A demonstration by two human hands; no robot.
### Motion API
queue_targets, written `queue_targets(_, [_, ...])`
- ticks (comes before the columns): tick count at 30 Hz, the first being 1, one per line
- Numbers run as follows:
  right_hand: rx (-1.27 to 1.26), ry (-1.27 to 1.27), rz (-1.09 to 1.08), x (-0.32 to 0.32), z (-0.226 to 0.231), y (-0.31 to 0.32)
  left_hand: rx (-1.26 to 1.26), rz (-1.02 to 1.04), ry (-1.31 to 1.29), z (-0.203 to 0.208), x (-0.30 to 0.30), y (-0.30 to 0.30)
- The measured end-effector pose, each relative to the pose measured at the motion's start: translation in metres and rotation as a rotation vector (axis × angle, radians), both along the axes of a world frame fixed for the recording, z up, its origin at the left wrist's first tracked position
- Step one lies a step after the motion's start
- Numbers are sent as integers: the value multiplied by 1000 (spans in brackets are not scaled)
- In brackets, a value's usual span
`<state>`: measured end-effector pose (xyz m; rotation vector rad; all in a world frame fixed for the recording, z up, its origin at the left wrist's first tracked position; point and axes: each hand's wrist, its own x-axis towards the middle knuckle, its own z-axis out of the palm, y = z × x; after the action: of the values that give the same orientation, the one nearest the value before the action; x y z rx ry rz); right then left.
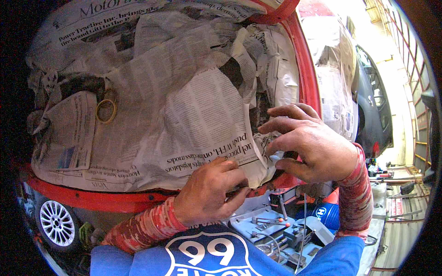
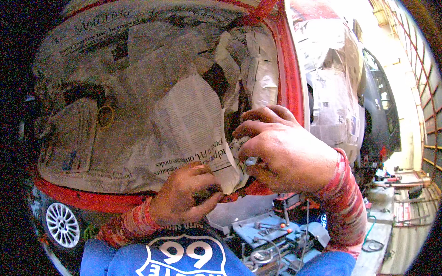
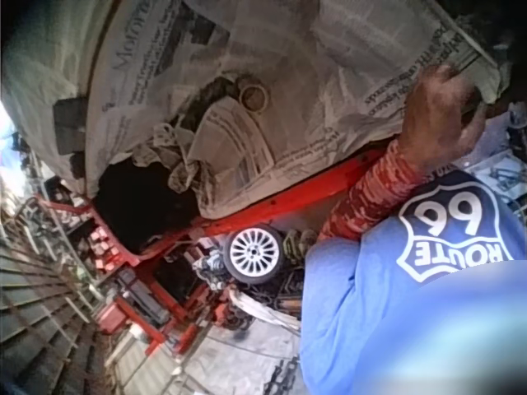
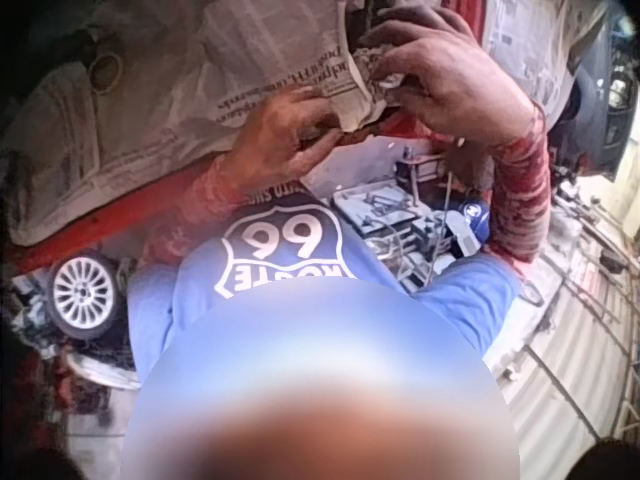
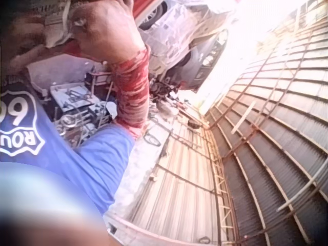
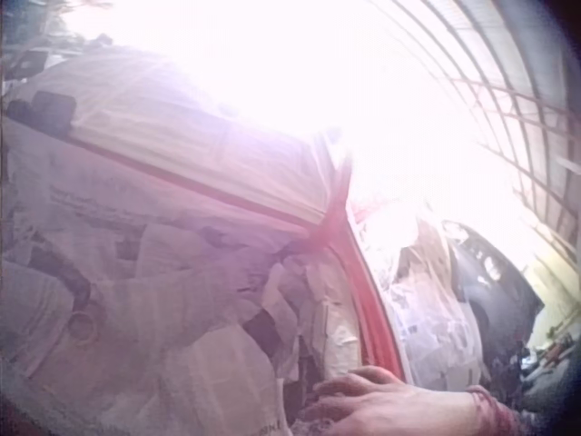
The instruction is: The person applies newspaper and masking tape to the interior of a red car trunk. They smooth newspaper sheets along the trunk edges and apply strips of masking tape to secure the paper in place.
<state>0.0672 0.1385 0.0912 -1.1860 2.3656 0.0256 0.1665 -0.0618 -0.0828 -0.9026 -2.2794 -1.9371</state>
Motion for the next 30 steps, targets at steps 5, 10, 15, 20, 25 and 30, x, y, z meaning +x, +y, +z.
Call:
queue_targets(5, [-40, 19, 35, 3, -7, 2, -53, 21, -38, -8, 6, 5])
queue_targets(10, [-58, 80, 62, 5, -9, 2, 38, 121, -1, -10, 7, 6])
queue_targets(15, [18, 161, -16, 4, -6, -1, -91, 96, 292, 4, -22, 4])
queue_targets(20, [-69, 427, -75, 9, -3, -3, -299, -132, 324, 18, -49, -1])
queue_targets(25, [-135, 380, -94, 29, -1, 7, -162, -96, 338, 15, -52, 1])
queue_targets(30, [-59, 363, -30, 29, -2, 16, -67, -85, 262, 15, -43, 4])
